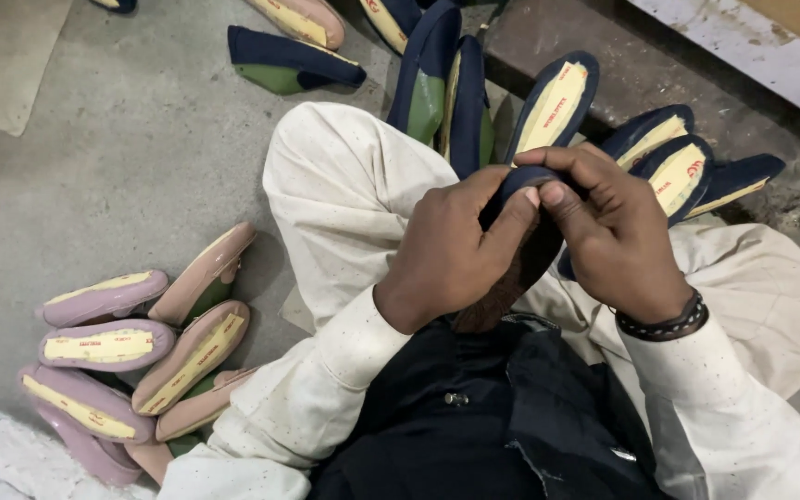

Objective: The person is manually attaching rubber soles to shoe uppers by taking heated soles from a box and pressing them onto the uppers.

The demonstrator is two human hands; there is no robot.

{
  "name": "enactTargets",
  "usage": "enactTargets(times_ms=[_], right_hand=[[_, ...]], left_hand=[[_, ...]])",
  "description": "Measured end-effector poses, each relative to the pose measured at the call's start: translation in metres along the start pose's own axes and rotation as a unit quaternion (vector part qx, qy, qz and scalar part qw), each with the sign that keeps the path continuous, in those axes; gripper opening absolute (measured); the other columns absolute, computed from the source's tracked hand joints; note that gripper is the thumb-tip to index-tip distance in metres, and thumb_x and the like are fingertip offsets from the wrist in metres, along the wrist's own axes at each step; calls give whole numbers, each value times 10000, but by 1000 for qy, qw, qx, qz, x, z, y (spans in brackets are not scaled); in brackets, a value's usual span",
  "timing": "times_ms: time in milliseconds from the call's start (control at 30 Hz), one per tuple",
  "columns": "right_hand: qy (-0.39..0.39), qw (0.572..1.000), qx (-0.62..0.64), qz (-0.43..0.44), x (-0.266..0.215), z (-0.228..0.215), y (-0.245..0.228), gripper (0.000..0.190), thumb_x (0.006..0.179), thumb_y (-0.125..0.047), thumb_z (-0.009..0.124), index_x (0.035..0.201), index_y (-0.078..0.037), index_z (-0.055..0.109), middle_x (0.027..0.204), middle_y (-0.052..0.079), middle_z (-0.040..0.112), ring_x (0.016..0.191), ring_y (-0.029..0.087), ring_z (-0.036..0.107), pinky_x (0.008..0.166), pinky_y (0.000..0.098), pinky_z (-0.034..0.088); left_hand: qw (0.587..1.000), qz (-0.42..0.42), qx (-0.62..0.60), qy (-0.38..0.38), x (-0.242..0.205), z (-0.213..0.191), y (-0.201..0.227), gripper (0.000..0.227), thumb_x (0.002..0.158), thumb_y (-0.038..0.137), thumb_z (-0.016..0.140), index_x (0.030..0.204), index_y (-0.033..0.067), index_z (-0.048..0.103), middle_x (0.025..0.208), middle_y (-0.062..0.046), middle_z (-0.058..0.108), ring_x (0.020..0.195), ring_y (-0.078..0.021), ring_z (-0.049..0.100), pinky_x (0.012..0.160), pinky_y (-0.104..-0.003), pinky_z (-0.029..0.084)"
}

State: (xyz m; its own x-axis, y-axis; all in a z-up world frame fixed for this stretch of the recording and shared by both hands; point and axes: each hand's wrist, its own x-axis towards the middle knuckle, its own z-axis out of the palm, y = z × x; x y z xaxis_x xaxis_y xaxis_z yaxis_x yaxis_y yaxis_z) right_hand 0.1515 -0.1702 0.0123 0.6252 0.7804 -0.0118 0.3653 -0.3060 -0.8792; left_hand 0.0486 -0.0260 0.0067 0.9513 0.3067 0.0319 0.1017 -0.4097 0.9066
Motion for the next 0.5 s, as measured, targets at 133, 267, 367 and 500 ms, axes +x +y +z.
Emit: enactTargets(times_ms=[133,267,367,500], right_hand=[[45,999,15,-7,3,7,11,246,1083,-113,562,1274,-37,698,1053,79,649,975,195,618,874,330,489],[10,954,263,143,4,2,15,394,1025,-273,520,1291,-18,660,1353,139,692,1191,244,695,1021,353,612],[18,935,328,134,2,16,19,638,1042,-439,459,1414,63,587,1022,145,706,1205,277,690,1069,400,574],[-24,981,181,63,1,31,0,534,1056,-394,427,1278,37,652,1236,156,668,1177,289,687,1025,402,617]], left_hand=[[999,-34,-40,0,0,2,-13,497,1007,484,413,1250,127,659,1005,-68,788,878,-256,766,708,-368,533],[982,-89,-143,-87,-3,-33,10,730,872,639,474,1363,109,585,1247,-82,749,1149,-218,737,864,-308,591],[999,-50,-16,11,-6,-34,-10,560,869,572,594,1129,79,654,886,-42,733,761,-171,712,624,-324,513],[981,-132,32,135,-17,-60,-14,319,866,437,701,941,134,639,794,7,637,738,-163,615,643,-347,462]])
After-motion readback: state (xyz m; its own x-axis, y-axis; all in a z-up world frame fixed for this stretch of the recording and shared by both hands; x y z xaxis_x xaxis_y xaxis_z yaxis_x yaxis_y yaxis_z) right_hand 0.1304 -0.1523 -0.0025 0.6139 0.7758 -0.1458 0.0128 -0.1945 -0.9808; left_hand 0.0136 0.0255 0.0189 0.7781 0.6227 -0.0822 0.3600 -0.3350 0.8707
